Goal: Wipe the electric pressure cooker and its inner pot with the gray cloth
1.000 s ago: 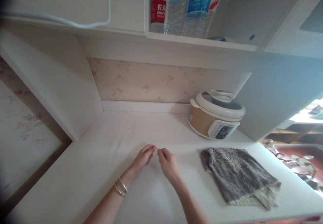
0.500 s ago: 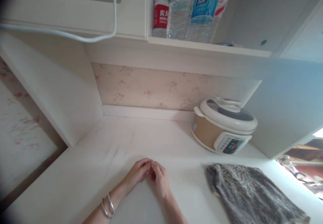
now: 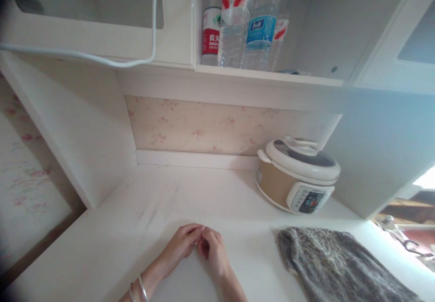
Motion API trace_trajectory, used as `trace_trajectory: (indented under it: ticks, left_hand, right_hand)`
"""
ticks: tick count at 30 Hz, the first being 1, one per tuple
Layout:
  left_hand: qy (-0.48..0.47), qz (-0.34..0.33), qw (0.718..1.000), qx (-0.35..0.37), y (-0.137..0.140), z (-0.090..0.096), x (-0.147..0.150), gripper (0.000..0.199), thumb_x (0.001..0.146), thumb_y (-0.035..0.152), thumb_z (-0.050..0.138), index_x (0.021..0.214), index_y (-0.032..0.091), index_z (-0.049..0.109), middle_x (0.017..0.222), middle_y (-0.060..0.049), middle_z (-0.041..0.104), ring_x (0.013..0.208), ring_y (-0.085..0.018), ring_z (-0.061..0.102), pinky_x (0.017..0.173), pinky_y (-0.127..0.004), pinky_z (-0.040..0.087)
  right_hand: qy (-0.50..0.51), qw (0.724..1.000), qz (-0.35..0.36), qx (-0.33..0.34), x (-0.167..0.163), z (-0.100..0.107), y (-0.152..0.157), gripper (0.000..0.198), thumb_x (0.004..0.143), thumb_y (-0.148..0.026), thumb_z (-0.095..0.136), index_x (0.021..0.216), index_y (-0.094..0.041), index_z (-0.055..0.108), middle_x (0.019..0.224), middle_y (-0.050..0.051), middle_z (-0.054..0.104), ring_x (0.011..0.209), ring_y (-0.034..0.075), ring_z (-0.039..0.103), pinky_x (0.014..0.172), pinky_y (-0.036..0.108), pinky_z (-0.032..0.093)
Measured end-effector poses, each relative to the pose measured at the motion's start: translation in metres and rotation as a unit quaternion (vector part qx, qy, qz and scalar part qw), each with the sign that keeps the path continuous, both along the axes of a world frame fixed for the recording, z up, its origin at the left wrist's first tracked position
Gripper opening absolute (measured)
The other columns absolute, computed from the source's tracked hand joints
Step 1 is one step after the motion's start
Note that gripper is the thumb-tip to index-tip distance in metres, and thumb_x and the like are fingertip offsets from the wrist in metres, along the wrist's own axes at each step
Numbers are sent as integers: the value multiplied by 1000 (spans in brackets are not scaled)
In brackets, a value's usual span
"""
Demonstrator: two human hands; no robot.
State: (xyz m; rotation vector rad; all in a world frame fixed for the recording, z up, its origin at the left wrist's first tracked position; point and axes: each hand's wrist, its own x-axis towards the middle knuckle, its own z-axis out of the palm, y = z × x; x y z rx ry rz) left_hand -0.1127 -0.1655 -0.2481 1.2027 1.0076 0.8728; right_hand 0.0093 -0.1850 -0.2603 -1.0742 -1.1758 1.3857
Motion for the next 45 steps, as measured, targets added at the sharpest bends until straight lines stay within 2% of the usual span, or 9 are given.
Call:
trace_trajectory:
  ticks: [3, 8, 14, 22, 29, 32, 36, 40, 45]
  left_hand:
    - [-2, 8, 1000, -5, 2, -1, 2, 57, 68, 70, 62, 74, 13, 67, 54, 1, 51, 51, -11, 43, 48, -24, 30]
    - [-16, -3, 1000, 7, 2, -3, 4, 53, 71, 67, 61, 75, 15, 68, 55, -2, 56, 59, -16, 52, 56, -27, 38]
    - [-3, 11, 1000, 28, 4, -7, 4, 52, 74, 67, 58, 74, 16, 68, 57, -3, 59, 64, -19, 54, 58, -28, 40]
    - [-32, 9, 999, 13, -1, 2, 7, 48, 77, 62, 58, 66, 16, 61, 52, 1, 51, 53, -14, 48, 56, -27, 37]
    - [-20, 19, 998, 52, 4, -14, 7, 45, 83, 57, 54, 73, 14, 64, 58, 0, 55, 58, -14, 50, 61, -27, 40]
    - [-7, 20, 997, 68, 4, -14, 6, 44, 85, 55, 53, 74, 14, 65, 60, 0, 57, 60, -14, 50, 64, -27, 41]
    - [0, 22, 998, 59, 3, -12, 6, 45, 86, 56, 51, 76, 15, 65, 58, 0, 55, 59, -15, 50, 65, -28, 41]
    - [-1, 33, 998, 56, 5, -18, 6, 47, 83, 59, 52, 74, 15, 64, 63, -1, 58, 60, -15, 50, 64, -27, 41]
    - [-8, 23, 999, 48, 5, -19, 7, 48, 82, 61, 52, 69, 16, 60, 57, 1, 54, 56, -15, 50, 60, -28, 40]
  right_hand:
    - [-4, 1000, 0, 7, 0, -3, 3, 46, 85, -52, 45, 55, -17, 50, 46, -2, 45, 47, 10, 36, 48, 25, 25]
    - [2, 1000, -4, 14, 0, -4, 4, 46, 86, -49, 44, 53, -17, 50, 45, -1, 46, 46, 10, 38, 48, 24, 27]
    - [-1, 1000, -8, 3, -2, -5, 5, 44, 84, -46, 44, 51, -18, 50, 45, -1, 46, 47, 10, 39, 48, 24, 29]
    - [7, 1000, -11, 13, -4, 1, 2, 50, 88, -51, 41, 51, -18, 49, 46, -1, 46, 47, 11, 40, 50, 25, 30]
    - [-2, 1000, -10, 3, -3, -3, 5, 46, 86, -48, 42, 52, -18, 49, 45, -1, 46, 45, 10, 39, 48, 24, 29]
    - [-3, 1000, -8, 2, -2, -3, 5, 45, 85, -48, 42, 53, -18, 51, 45, -1, 47, 45, 10, 39, 48, 24, 29]
    - [-8, 1000, -8, -2, -3, 1, 5, 46, 84, -52, 43, 53, -18, 50, 45, -1, 46, 45, 10, 39, 47, 24, 28]
    - [-5, 1000, -2, -5, -5, 4, 5, 48, 83, -56, 45, 51, -19, 47, 45, -1, 45, 45, 10, 39, 48, 25, 29]
    - [-19, 1000, 5, -3, -4, 4, 4, 49, 85, -55, 43, 53, -19, 48, 46, -1, 46, 46, 11, 40, 49, 25, 29]
